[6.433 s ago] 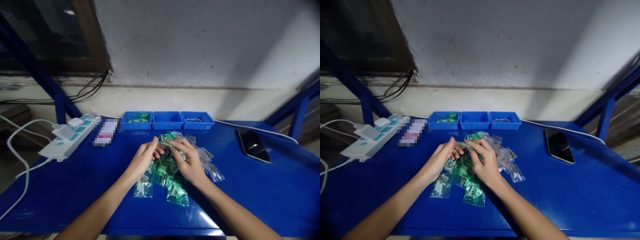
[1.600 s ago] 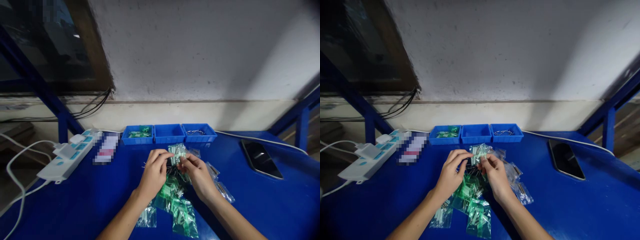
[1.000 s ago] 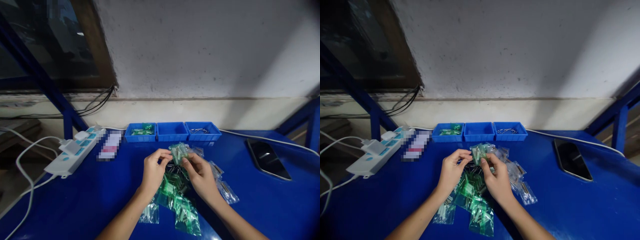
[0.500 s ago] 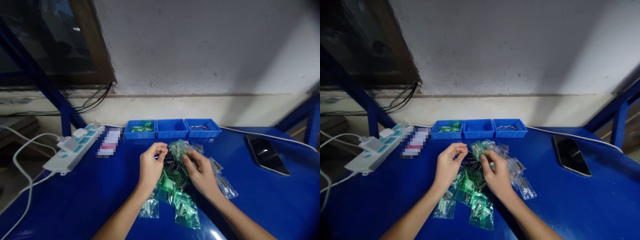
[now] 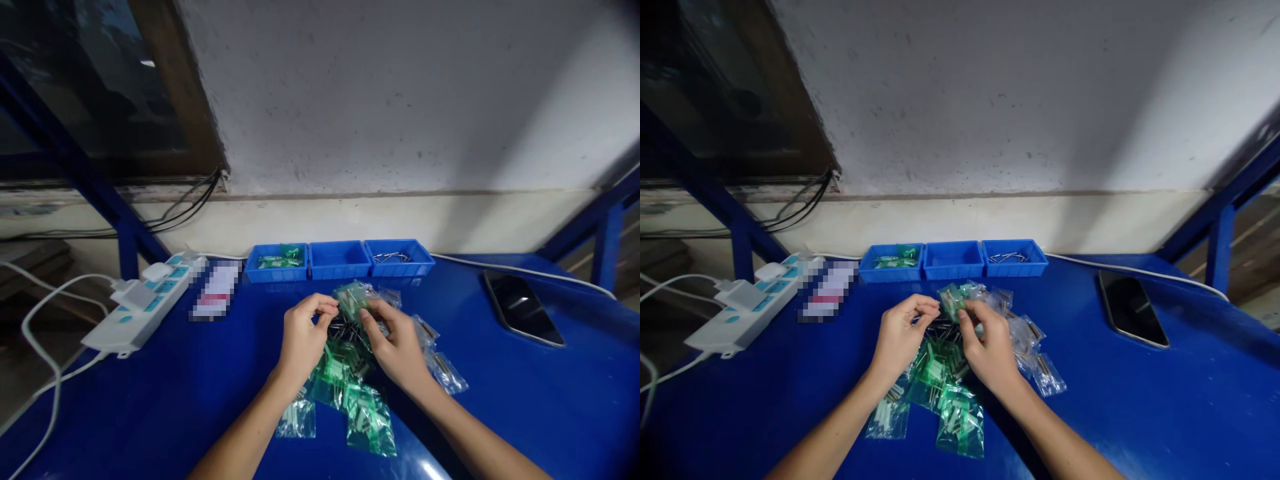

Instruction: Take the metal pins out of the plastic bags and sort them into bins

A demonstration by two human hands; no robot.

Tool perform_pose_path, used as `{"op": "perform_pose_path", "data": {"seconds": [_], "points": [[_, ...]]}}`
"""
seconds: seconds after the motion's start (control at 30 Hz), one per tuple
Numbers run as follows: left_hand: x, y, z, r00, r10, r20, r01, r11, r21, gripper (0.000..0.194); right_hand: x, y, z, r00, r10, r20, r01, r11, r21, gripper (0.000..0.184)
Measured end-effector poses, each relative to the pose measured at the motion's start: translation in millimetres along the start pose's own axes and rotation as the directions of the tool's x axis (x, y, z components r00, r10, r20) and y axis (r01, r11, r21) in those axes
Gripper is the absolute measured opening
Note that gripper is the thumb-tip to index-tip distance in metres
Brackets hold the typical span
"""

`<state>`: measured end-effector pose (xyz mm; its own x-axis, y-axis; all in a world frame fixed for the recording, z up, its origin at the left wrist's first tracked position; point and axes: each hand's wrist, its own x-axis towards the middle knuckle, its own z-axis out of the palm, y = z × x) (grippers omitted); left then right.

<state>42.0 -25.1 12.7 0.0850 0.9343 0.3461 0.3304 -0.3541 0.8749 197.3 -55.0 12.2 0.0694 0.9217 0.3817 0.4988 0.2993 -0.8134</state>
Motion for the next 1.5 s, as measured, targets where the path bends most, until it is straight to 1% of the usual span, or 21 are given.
{"op": "perform_pose_path", "data": {"seconds": [0.1, 0.23, 0.37, 0.5, 0.63, 0.73, 0.83, 0.97, 1.03, 1.1, 1.13, 1.17, 1.23, 1.27, 1.3, 1.37, 1.43, 1.47, 1.5], "points": [[0, 0, 0.4, 1.0, -0.001, 0.023, 0.001, 1.0, 0.007, 0.017, -1, 0, 0, 1.0, -0.02, 0.007, 0.02, 1.0, -0.021, 0.019], [-1, -2, 2.3, 1.0, 0.016, 0.002, -0.016, 1.0, 0.013, 0.017, -1, 0, -1, 0.999, -0.036, 0.0, 0.036, 0.999, -0.029, 0.018], [-2, -2, 2.9, 1.0, -0.013, 0.01, 0.013, 1.0, 0.004, 0.019, -1, -1, -2, 0.999, -0.036, 0.007, 0.036, 0.999, -0.038, 0.017], [-3, -1, 1.9, 0.999, -0.036, 0.024, 0.037, 0.998, -0.042, 0.018, -1, -1, -1, 0.999, -0.032, 0.01, 0.032, 0.999, -0.033, 0.017], [-5, -1, 1.2, 0.999, -0.001, 0.037, 0.002, 1.0, -0.021, 0.019, -1, 0, -1, 0.999, -0.026, 0.022, 0.027, 0.999, -0.029, 0.016], [-5, -2, 1.8, 1.0, 0.006, 0.018, -0.006, 1.0, -0.019, 0.019, -1, 0, -1, 0.999, -0.039, 0.018, 0.039, 0.998, -0.038, 0.016], [-4, -3, 2.6, 0.999, -0.033, 0.006, 0.033, 0.996, -0.08, 0.017, -1, 0, -1, 0.999, -0.053, 0.006, 0.053, 0.998, -0.042, 0.015], [-2, 0, 1.5, 0.988, -0.153, -0.011, 0.148, 0.97, -0.192, 0.025, 0, 0, -3, 0.999, -0.052, -0.013, 0.051, 0.998, -0.047, 0.016], [-1, 3, 0.2, 0.974, -0.225, 0.022, 0.223, 0.939, -0.26, 0.029, 0, 0, -4, 0.997, -0.073, -0.031, 0.071, 0.996, -0.057, 0.015], [0, 7, -1.4, 0.945, -0.307, 0.11, 0.325, 0.872, -0.365, 0.027, 1, 0, -5, 0.989, -0.14, -0.038, 0.137, 0.987, -0.086, 0.014], [1, 8, -2.2, 0.922, -0.348, 0.171, 0.387, 0.816, -0.429, 0.023, 1, 1, -5, 0.982, -0.188, -0.03, 0.184, 0.978, -0.102, 0.015], [1, 9, -3.0, 0.893, -0.382, 0.237, 0.45, 0.748, -0.488, 0.024, 1, 1, -5, 0.971, -0.24, -0.015, 0.237, 0.964, -0.117, 0.017], [2, 9, -4.4, 0.84, -0.427, 0.334, 0.542, 0.619, -0.569, 0.04, 1, 3, -5, 0.943, -0.331, 0.02, 0.331, 0.934, -0.138, 0.023], [3, 9, -4.8, 0.828, -0.436, 0.354, 0.56, 0.589, -0.583, 0.043, 1, 5, -5, 0.931, -0.363, 0.031, 0.364, 0.92, -0.147, 0.026], [3, 9, -5.0, 0.828, -0.437, 0.351, 0.558, 0.593, -0.581, 0.041, 1, 6, -5, 0.923, -0.384, 0.038, 0.385, 0.909, -0.16, 0.029], [2, 8, -4.7, 0.86, -0.416, 0.296, 0.51, 0.677, -0.53, 0.029, 1, 8, -5, 0.921, -0.387, 0.041, 0.388, 0.904, -0.179, 0.033], [1, 8, -3.6, 0.903, -0.366, 0.226, 0.43, 0.787, -0.442, 0.033, 1, 8, -5, 0.938, -0.346, 0.034, 0.346, 0.92, -0.184, 0.033], [0, 8, -2.8, 0.926, -0.33, 0.185, 0.378, 0.839, -0.391, 0.035, 2, 7, -6, 0.951, -0.31, 0.026, 0.309, 0.934, -0.177, 0.032], [-1, 8, -2.0, 0.95, -0.278, 0.139, 0.31, 0.889, -0.337, 0.032, 2, 6, -6, 0.965, -0.26, 0.024, 0.26, 0.952, -0.159, 0.028]]}}
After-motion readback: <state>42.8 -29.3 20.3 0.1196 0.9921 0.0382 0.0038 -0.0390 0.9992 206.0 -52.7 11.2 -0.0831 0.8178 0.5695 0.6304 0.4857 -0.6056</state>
